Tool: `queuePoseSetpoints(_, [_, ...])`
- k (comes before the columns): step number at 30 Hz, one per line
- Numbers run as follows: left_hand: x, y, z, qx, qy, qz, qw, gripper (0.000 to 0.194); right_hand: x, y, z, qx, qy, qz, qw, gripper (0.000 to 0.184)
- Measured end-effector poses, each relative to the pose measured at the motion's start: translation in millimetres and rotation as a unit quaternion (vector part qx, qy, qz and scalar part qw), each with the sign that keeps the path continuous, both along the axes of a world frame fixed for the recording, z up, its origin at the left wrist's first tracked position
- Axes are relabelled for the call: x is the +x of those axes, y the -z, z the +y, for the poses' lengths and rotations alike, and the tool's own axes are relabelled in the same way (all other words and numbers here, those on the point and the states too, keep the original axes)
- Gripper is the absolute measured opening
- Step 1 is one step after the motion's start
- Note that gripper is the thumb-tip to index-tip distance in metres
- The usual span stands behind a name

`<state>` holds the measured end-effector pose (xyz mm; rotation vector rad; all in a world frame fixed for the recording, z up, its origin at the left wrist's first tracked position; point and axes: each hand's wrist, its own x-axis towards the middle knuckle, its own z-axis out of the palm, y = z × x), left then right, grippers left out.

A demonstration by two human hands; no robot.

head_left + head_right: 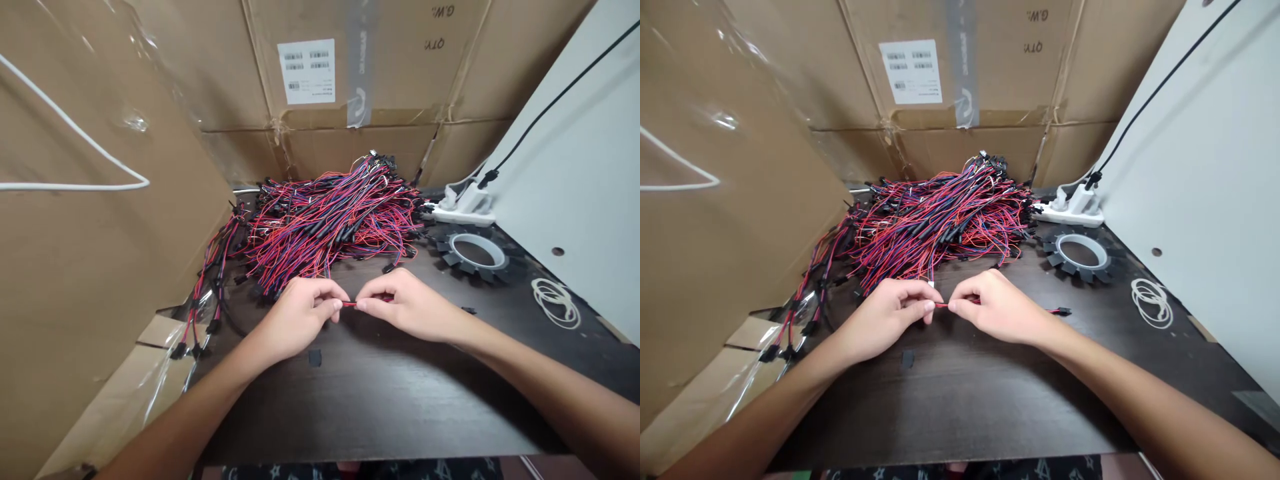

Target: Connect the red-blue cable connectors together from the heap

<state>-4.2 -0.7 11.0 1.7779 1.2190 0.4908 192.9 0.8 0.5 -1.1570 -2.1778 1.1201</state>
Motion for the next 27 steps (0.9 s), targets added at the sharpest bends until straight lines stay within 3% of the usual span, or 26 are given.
queuePoseSetpoints(10, [2.5, 8.1, -0.4, 0.002, -0.016, 0.016, 1.000, 0.010, 2.8, 0.5, 3.7, -0.041, -0.012, -0.023, 0.999, 0.019])
queuePoseSetpoints(20, [3.8, -2.1, -2.8, -0.008, -0.044, 0.005, 0.999, 0.016, 1.8, -2.1, 2.7, -0.079, -0.020, 0.056, 0.995, 0.016])
queuePoseSetpoints(27, [-7.1, -4.6, 2.1, -0.069, 0.029, -0.009, 0.997, 0.018, 6.7, -9.1, 6.3, -0.074, -0.001, 0.039, 0.996, 0.018])
